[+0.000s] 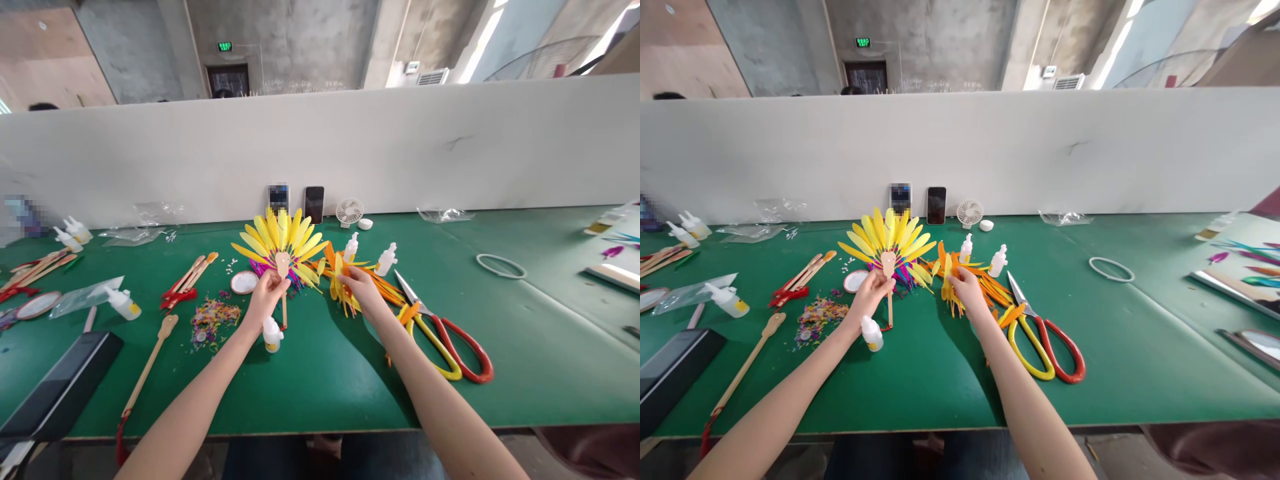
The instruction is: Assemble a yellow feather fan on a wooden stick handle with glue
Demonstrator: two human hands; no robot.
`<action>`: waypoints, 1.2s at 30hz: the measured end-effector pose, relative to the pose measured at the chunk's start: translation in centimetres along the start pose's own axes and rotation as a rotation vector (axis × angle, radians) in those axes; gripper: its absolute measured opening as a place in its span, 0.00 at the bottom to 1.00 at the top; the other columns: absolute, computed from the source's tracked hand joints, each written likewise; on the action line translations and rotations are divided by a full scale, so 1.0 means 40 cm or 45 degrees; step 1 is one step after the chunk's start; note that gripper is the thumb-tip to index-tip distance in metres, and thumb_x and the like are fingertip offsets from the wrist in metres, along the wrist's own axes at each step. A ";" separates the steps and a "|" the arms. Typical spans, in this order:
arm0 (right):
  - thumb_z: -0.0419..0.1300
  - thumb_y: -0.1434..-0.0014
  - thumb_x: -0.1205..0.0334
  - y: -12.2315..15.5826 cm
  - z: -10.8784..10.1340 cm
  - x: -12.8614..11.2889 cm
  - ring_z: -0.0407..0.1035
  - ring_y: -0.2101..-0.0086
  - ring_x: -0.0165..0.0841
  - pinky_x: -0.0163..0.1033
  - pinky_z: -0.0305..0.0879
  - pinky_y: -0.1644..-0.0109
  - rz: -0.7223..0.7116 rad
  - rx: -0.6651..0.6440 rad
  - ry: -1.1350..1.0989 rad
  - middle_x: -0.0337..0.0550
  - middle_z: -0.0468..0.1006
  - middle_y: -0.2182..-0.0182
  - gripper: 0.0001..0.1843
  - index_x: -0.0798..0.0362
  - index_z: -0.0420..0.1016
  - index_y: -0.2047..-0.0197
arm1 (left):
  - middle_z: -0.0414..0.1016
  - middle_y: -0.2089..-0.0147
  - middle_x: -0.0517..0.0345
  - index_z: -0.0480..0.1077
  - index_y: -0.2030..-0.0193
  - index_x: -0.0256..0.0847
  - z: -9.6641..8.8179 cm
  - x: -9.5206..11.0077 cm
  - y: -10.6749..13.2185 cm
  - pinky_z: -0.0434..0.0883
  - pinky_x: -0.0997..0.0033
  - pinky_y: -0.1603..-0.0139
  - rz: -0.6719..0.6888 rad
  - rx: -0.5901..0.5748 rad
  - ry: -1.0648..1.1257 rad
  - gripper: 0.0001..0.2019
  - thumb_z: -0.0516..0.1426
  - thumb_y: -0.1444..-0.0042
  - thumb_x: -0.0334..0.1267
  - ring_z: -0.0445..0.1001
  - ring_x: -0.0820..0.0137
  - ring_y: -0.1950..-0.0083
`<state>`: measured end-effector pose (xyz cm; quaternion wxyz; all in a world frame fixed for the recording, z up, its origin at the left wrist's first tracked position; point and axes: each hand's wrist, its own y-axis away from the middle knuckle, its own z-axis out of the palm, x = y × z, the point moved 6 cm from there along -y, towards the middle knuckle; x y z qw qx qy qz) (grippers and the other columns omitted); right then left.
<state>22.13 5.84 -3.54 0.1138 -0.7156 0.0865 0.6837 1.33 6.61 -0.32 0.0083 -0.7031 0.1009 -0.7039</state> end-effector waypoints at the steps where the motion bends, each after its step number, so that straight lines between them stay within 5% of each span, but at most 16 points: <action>1: 0.58 0.62 0.55 0.000 -0.001 0.000 0.53 0.79 0.25 0.34 0.50 0.74 0.004 0.009 -0.022 0.32 0.59 0.82 0.12 0.52 0.60 0.79 | 0.58 0.80 0.67 0.57 0.78 0.40 0.000 0.001 0.000 0.60 0.74 0.72 0.000 -0.002 -0.005 0.17 0.60 0.63 0.48 0.60 0.76 0.76; 21: 0.60 0.64 0.53 0.001 -0.021 -0.016 0.61 0.76 0.27 0.34 0.58 0.72 0.005 0.196 -0.208 0.35 0.67 0.79 0.13 0.53 0.67 0.77 | 0.56 0.80 0.67 0.56 0.78 0.40 0.006 0.005 0.001 0.59 0.74 0.72 -0.005 -0.020 -0.016 0.19 0.60 0.65 0.50 0.58 0.77 0.76; 36: 0.58 0.63 0.55 0.004 -0.021 -0.015 0.62 0.80 0.26 0.34 0.59 0.75 0.029 0.242 -0.264 0.33 0.67 0.81 0.13 0.52 0.62 0.74 | 0.57 0.80 0.67 0.56 0.78 0.41 0.008 0.008 0.004 0.60 0.74 0.72 0.003 -0.030 -0.023 0.18 0.60 0.63 0.50 0.59 0.76 0.75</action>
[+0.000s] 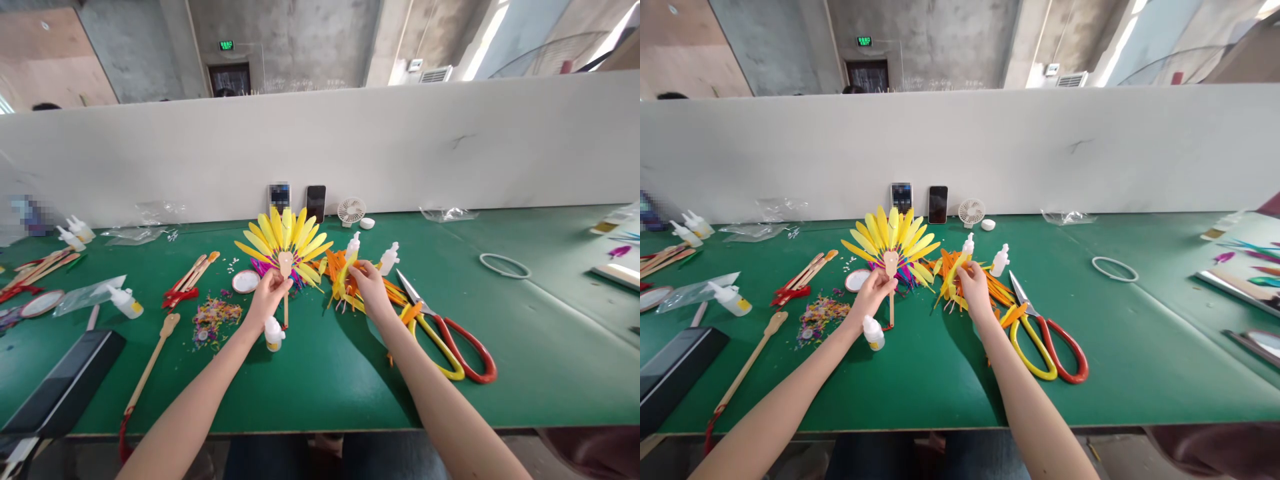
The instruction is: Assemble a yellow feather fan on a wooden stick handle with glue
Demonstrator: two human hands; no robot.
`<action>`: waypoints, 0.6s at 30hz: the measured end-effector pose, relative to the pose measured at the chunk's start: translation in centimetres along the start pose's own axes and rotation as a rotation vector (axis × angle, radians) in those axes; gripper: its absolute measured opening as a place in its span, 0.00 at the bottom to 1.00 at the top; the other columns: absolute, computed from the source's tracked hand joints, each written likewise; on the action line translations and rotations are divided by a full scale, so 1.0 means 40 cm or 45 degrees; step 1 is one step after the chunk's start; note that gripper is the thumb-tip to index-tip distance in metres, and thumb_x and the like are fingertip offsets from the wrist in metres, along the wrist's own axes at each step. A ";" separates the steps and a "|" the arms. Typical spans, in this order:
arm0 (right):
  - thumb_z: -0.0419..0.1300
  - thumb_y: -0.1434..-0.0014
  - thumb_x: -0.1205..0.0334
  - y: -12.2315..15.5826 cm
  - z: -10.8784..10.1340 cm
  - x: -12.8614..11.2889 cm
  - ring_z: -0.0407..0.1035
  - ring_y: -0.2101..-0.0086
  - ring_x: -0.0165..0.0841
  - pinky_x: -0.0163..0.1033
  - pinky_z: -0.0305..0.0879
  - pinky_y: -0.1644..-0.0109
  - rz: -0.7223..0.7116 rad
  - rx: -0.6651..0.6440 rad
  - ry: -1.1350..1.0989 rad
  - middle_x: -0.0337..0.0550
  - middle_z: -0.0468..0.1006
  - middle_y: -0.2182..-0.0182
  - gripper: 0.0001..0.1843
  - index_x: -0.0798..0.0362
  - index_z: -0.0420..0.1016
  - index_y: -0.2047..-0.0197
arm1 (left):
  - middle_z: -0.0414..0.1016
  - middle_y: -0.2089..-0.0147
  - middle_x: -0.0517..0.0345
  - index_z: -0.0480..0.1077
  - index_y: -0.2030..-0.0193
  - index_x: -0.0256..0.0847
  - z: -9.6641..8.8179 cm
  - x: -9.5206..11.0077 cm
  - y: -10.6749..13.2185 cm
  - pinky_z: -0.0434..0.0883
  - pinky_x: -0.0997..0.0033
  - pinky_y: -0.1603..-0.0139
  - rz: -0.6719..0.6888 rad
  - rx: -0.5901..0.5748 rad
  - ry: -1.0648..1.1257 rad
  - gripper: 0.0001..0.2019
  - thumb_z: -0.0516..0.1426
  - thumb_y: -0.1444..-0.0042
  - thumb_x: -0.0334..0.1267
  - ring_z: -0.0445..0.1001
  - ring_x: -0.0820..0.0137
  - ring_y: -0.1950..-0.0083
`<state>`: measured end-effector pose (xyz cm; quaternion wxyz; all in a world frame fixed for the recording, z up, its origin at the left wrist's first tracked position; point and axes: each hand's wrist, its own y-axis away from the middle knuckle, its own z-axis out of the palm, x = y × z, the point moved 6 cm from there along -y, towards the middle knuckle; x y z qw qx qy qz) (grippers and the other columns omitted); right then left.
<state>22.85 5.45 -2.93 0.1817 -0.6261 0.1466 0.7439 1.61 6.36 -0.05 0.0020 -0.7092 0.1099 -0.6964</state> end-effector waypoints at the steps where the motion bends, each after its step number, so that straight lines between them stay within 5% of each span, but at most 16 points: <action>1: 0.58 0.63 0.56 0.000 0.000 0.000 0.62 0.79 0.26 0.34 0.60 0.74 -0.005 -0.005 0.008 0.33 0.67 0.80 0.13 0.52 0.62 0.73 | 0.57 0.80 0.67 0.56 0.78 0.41 0.000 0.000 0.000 0.60 0.74 0.72 0.000 0.001 0.004 0.18 0.60 0.63 0.50 0.59 0.76 0.75; 14: 0.58 0.62 0.55 -0.006 0.007 0.008 0.67 0.69 0.32 0.38 0.61 0.65 -0.066 -0.093 0.212 0.39 0.73 0.72 0.14 0.53 0.70 0.70 | 0.60 0.80 0.67 0.56 0.78 0.41 0.001 -0.001 0.002 0.65 0.73 0.71 -0.043 -0.003 0.057 0.18 0.61 0.64 0.49 0.64 0.76 0.76; 18: 0.57 0.61 0.52 0.001 0.015 0.003 0.65 0.74 0.31 0.37 0.62 0.69 -0.081 -0.129 0.173 0.38 0.71 0.77 0.15 0.53 0.68 0.70 | 0.60 0.80 0.67 0.55 0.78 0.40 0.002 0.002 0.004 0.66 0.74 0.71 -0.037 -0.002 0.047 0.18 0.60 0.63 0.48 0.64 0.77 0.76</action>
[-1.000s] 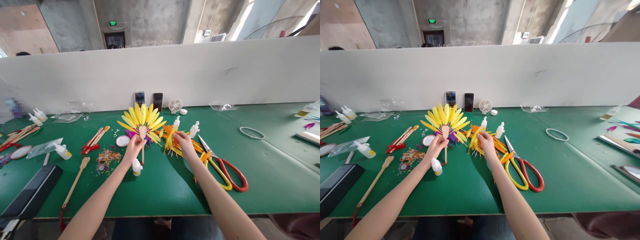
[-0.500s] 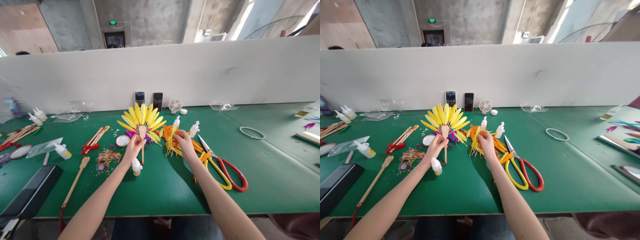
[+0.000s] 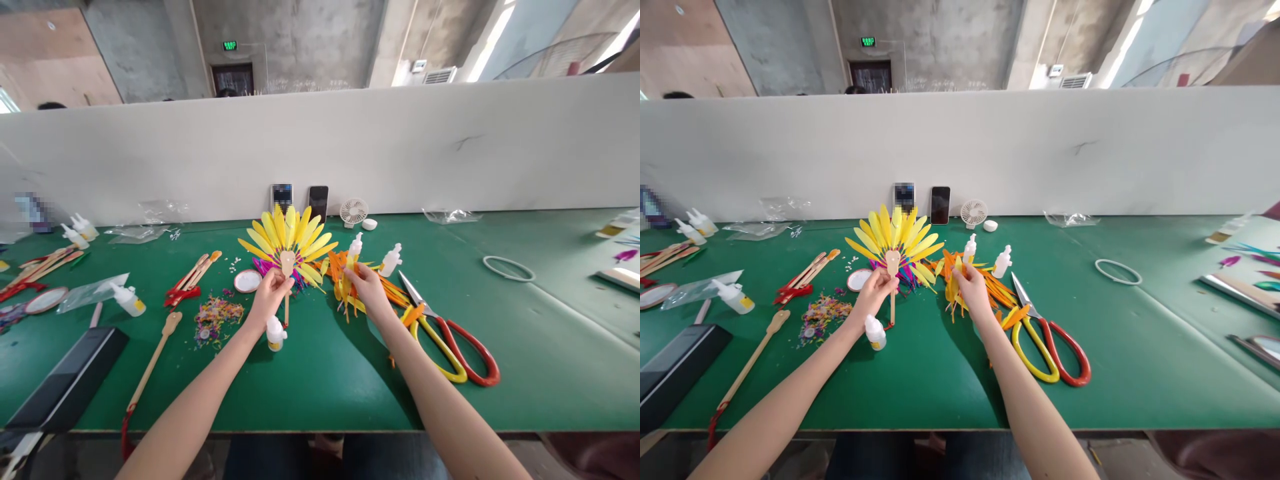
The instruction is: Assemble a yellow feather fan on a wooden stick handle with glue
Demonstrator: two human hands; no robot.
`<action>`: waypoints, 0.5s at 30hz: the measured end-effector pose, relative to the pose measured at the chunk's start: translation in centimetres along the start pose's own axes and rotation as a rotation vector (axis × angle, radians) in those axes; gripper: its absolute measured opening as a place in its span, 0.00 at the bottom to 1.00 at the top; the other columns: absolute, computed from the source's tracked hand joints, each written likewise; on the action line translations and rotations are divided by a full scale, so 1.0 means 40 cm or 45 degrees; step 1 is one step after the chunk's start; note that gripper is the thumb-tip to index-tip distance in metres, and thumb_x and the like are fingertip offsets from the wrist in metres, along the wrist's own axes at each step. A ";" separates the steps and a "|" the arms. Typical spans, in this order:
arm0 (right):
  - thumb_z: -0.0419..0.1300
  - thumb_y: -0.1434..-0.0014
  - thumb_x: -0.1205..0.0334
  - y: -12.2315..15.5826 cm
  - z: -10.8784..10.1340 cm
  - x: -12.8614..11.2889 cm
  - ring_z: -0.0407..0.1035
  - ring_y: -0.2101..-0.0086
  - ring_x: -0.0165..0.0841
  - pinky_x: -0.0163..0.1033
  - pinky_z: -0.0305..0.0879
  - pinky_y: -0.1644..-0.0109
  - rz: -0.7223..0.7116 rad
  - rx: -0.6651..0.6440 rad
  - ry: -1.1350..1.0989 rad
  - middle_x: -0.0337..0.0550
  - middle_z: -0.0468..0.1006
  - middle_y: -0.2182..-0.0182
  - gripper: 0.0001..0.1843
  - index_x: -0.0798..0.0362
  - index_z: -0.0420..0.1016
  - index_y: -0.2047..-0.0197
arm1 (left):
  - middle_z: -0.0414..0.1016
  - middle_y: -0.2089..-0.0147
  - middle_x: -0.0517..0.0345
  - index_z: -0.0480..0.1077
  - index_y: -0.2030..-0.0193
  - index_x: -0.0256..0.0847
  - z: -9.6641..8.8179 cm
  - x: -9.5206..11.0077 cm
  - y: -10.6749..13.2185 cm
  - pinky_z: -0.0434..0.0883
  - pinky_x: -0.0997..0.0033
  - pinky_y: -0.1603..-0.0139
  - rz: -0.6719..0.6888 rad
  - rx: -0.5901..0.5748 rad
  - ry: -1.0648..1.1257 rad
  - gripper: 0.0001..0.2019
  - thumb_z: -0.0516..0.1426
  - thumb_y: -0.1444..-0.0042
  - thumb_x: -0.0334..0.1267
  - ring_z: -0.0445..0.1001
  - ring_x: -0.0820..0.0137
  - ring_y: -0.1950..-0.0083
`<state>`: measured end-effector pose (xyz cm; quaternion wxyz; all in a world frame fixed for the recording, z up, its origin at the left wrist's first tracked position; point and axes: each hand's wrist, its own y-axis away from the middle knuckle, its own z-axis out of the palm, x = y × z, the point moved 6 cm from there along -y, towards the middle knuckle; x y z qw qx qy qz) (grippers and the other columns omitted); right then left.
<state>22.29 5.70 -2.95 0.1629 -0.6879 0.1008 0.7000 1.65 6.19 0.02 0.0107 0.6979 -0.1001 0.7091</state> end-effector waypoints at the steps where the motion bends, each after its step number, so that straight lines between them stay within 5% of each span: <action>1: 0.57 0.61 0.51 0.001 0.003 0.000 0.65 0.75 0.30 0.37 0.62 0.70 0.015 -0.016 -0.034 0.37 0.70 0.79 0.16 0.53 0.68 0.70 | 0.60 0.80 0.67 0.56 0.78 0.40 0.000 -0.001 0.000 0.66 0.74 0.71 0.009 0.003 0.003 0.18 0.60 0.63 0.48 0.64 0.77 0.75; 9: 0.58 0.59 0.52 0.003 -0.005 -0.002 0.68 0.72 0.32 0.36 0.61 0.70 0.098 0.002 -0.048 0.42 0.74 0.73 0.14 0.52 0.62 0.74 | 0.60 0.78 0.66 0.58 0.77 0.40 -0.007 -0.007 -0.005 0.66 0.74 0.71 0.042 0.033 -0.004 0.17 0.60 0.62 0.48 0.65 0.77 0.74; 15: 0.57 0.59 0.50 -0.005 -0.037 -0.022 0.61 0.74 0.29 0.34 0.55 0.70 -0.048 0.125 0.086 0.35 0.65 0.80 0.14 0.52 0.63 0.79 | 0.59 0.78 0.66 0.57 0.77 0.40 -0.008 -0.004 -0.005 0.66 0.74 0.71 0.036 0.028 -0.030 0.17 0.59 0.61 0.48 0.65 0.77 0.74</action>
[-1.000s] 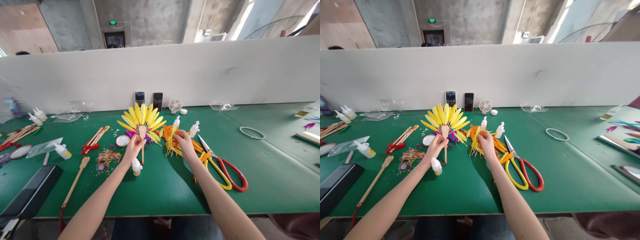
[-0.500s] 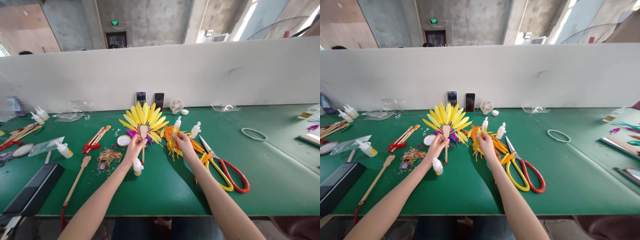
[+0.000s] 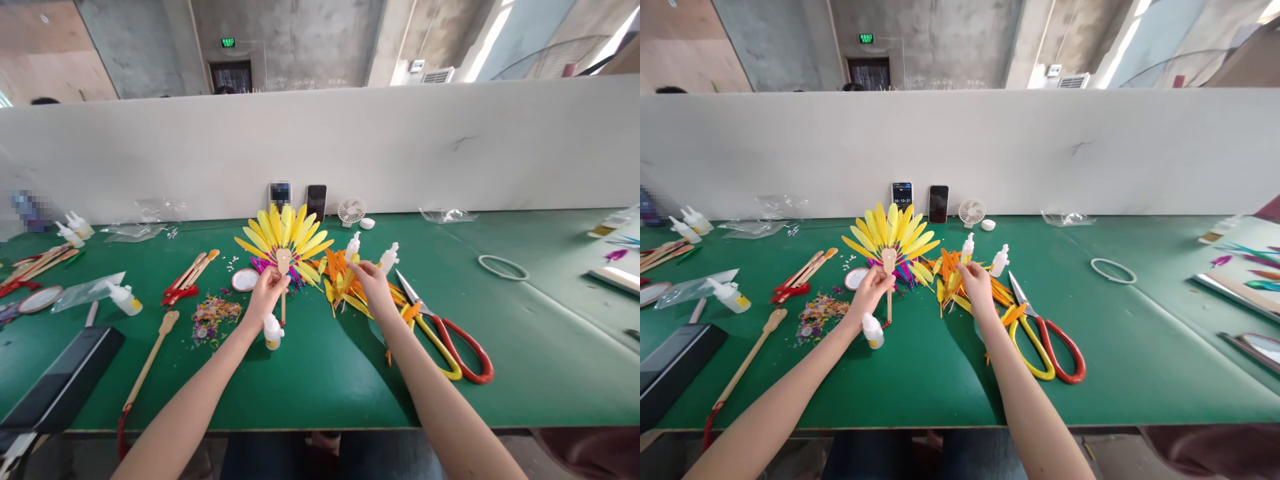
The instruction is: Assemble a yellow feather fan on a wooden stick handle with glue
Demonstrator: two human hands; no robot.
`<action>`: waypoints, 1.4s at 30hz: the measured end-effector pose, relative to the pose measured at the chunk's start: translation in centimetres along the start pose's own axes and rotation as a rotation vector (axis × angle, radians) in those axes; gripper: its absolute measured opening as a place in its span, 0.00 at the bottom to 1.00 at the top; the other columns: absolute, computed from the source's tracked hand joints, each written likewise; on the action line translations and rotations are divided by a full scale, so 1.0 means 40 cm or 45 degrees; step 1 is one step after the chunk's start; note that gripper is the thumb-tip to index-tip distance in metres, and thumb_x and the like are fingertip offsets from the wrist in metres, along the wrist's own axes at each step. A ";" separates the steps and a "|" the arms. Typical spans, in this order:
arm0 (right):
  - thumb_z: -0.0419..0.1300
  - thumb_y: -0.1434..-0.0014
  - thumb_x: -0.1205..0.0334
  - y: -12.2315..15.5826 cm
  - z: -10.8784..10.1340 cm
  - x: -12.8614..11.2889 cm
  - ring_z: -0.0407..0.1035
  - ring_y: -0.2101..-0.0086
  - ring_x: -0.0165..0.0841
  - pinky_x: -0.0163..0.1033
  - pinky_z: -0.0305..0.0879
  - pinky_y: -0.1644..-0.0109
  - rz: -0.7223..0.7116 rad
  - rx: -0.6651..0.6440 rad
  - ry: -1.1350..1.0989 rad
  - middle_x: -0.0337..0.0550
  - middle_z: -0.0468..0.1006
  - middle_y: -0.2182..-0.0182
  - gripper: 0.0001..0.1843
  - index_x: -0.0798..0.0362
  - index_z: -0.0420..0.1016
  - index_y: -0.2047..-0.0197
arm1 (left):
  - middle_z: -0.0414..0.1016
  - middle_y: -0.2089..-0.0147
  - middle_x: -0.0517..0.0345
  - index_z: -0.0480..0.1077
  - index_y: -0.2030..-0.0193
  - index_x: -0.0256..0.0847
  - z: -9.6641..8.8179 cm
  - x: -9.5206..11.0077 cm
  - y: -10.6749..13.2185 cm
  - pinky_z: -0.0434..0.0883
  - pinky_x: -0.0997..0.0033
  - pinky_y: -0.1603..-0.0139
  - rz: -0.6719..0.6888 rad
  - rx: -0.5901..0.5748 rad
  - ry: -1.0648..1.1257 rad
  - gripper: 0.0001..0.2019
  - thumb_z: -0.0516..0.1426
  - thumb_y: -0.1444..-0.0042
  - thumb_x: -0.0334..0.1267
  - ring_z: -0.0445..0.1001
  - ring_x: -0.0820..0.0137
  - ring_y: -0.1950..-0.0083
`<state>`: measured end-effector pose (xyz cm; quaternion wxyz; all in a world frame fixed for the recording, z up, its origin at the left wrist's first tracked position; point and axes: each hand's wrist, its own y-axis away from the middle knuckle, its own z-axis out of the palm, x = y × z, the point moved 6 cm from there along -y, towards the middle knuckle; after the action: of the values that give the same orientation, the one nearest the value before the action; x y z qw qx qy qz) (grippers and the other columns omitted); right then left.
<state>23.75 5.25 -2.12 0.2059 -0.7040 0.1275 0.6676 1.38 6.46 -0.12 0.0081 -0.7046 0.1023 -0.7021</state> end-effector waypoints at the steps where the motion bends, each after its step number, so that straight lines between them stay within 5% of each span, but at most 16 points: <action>1: 0.57 0.59 0.50 -0.002 -0.005 -0.001 0.59 0.75 0.29 0.34 0.54 0.71 -0.004 0.019 -0.014 0.34 0.63 0.81 0.14 0.52 0.64 0.79 | 0.59 0.78 0.66 0.57 0.77 0.40 0.000 0.000 0.000 0.66 0.74 0.71 0.000 0.002 0.003 0.17 0.59 0.61 0.48 0.65 0.77 0.74; 7: 0.52 0.54 0.53 -0.006 -0.037 -0.013 0.54 0.79 0.27 0.35 0.51 0.74 -0.057 0.186 0.024 0.35 0.61 0.82 0.12 0.53 0.68 0.73 | 0.59 0.78 0.66 0.57 0.78 0.40 -0.001 -0.004 -0.001 0.66 0.74 0.71 0.001 0.018 0.027 0.18 0.60 0.63 0.49 0.64 0.77 0.74; 11: 0.49 0.52 0.60 -0.003 -0.020 -0.013 0.59 0.76 0.32 0.38 0.54 0.71 -0.098 0.102 0.504 0.40 0.67 0.80 0.12 0.54 0.71 0.67 | 0.59 0.79 0.67 0.57 0.78 0.40 -0.001 -0.005 0.000 0.67 0.74 0.71 -0.004 0.019 0.048 0.18 0.60 0.63 0.49 0.64 0.77 0.74; 16: 0.52 0.55 0.70 0.029 0.029 -0.046 0.62 0.62 0.43 0.46 0.54 0.60 -0.475 0.066 1.155 0.51 0.71 0.66 0.11 0.53 0.72 0.68 | 0.59 0.80 0.67 0.57 0.78 0.40 0.002 0.001 0.002 0.66 0.74 0.72 -0.045 0.007 0.058 0.19 0.61 0.65 0.50 0.64 0.77 0.75; 18: 0.53 0.52 0.66 0.046 0.059 -0.046 0.64 0.65 0.42 0.44 0.55 0.62 -0.504 -0.098 1.252 0.49 0.71 0.70 0.05 0.53 0.70 0.73 | 0.60 0.80 0.67 0.57 0.79 0.40 0.001 0.003 0.003 0.66 0.74 0.72 -0.054 0.018 0.066 0.20 0.61 0.66 0.50 0.64 0.77 0.75; 21: 0.57 0.50 0.56 0.073 0.096 -0.014 0.67 0.72 0.39 0.40 0.55 0.68 -0.249 -0.453 1.431 0.45 0.69 0.79 0.11 0.52 0.66 0.79 | 0.60 0.80 0.67 0.57 0.79 0.40 0.001 0.002 0.002 0.66 0.74 0.73 -0.052 0.026 0.078 0.21 0.62 0.68 0.51 0.64 0.77 0.76; 26: 0.52 0.45 0.59 0.105 0.117 -0.016 0.70 0.67 0.38 0.36 0.55 0.71 -0.140 -0.611 1.683 0.48 0.74 0.70 0.09 0.53 0.68 0.70 | 0.60 0.81 0.68 0.57 0.78 0.40 -0.002 -0.011 -0.001 0.66 0.75 0.73 -0.013 0.032 0.091 0.21 0.61 0.67 0.52 0.64 0.78 0.77; 35: 0.49 0.48 0.63 0.089 0.102 -0.011 0.70 0.66 0.38 0.36 0.55 0.70 -0.041 -0.578 1.565 0.48 0.75 0.69 0.07 0.53 0.68 0.70 | 0.60 0.80 0.68 0.58 0.78 0.39 -0.002 -0.002 0.001 0.67 0.75 0.73 -0.031 0.035 0.096 0.19 0.62 0.66 0.50 0.64 0.78 0.76; 42: 0.46 0.48 0.63 0.056 0.072 -0.016 0.67 0.76 0.33 0.35 0.54 0.73 -0.084 -0.314 0.981 0.38 0.74 0.79 0.03 0.50 0.60 0.70 | 0.61 0.80 0.67 0.59 0.78 0.39 -0.008 0.003 0.001 0.67 0.75 0.72 -0.041 0.074 0.105 0.18 0.62 0.66 0.48 0.65 0.77 0.75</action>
<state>20.14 4.53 -1.82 0.0785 -0.9259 0.0916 0.3581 1.05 6.45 0.02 0.0131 -0.6761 0.0707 -0.7333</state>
